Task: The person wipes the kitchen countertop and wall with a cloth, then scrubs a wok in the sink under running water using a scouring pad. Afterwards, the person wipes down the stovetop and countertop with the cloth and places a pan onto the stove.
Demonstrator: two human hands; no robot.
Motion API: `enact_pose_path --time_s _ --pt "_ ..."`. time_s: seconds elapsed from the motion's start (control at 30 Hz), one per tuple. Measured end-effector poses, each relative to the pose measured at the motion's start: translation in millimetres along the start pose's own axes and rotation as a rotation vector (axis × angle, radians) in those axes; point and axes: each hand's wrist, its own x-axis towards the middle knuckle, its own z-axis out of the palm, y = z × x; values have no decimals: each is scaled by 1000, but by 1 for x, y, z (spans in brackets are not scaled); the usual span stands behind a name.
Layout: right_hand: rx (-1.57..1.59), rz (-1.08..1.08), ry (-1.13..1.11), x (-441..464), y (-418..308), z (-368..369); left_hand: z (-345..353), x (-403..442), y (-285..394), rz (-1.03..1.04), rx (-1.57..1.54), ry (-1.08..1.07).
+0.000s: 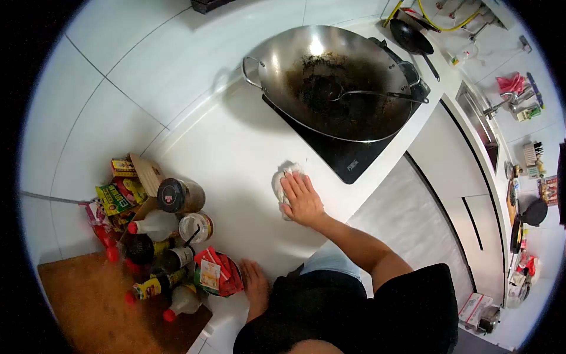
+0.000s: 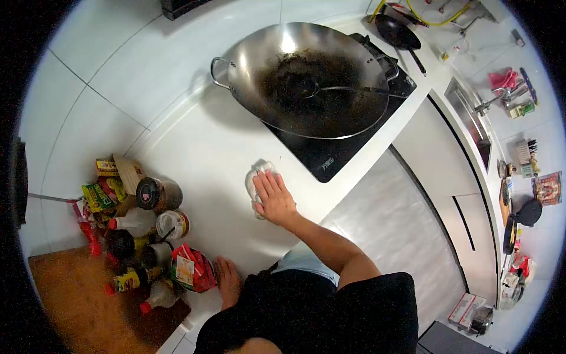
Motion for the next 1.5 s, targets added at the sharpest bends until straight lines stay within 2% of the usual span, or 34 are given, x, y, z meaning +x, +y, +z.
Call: enact_pose_path --time_s 0.1,0.2,0.23,0.33,0.37,0.43,0.47,0.53,0.57,0.73,0.83,0.9,0.97,1.0,1.07,1.13,1.17,1.23,1.3,1.4,1.43,1.47,1.5 --pt "17 -12 74 33 6 13 26 -7 -1 -3 41 -2" --pt "14 42 188 82 1 28 -9 3 12 -25 -82 -54" --pt "-7 50 215 89 0 28 -15 5 12 -53 -145 -143" --pt "-58 -124 239 92 13 40 -44 9 20 -63 -238 -215" --pt "-8 -185 139 89 24 37 -33 6 18 -59 -188 -180" --pt "-20 -75 -25 87 40 -1 0 -2 12 -53 -94 -118" --pt "-28 -25 -116 84 52 -9 -7 -2 17 -84 -124 -152" --pt "97 -175 255 69 92 18 -36 11 27 -146 -185 -233" --pt "122 -206 226 62 100 20 -45 14 29 -148 -176 -292" --pt "298 -271 34 20 113 10 -29 8 23 -148 -165 -280" --pt "254 -369 104 -30 66 6 -26 10 26 -176 -133 -321" --pt "131 -421 3 -60 11 33 -23 11 26 -175 -111 -325" --pt "108 -484 -200 -84 -44 -9 -16 9 23 -169 -105 -291" --pt "187 -507 -90 -99 -54 15 -21 9 23 -151 -115 -292" --pt "223 -493 -87 -99 -40 16 -36 10 24 -122 -134 -291" --pt "57 -337 -116 -101 -14 -4 -37 9 24 -119 -112 -315" --pt "177 -242 -65 -105 4 -11 -38 10 24 -120 -106 -322" --pt "51 -45 60 -109 42 -11 -42 9 27 -129 -140 -330" --pt "54 114 158 -109 69 -5 -43 12 26 -134 -156 -312" --pt "53 351 110 -95 42 -11 -39 11 24 -139 -164 -317" --pt "86 313 98 -91 27 -9 -43 14 24 -143 -169 -347" --pt "79 251 -22 -85 11 -13 -49 18 24 -148 -176 -377" --pt "105 137 -10 -83 -1 -9 -58 25 27 -187 -316 -339"
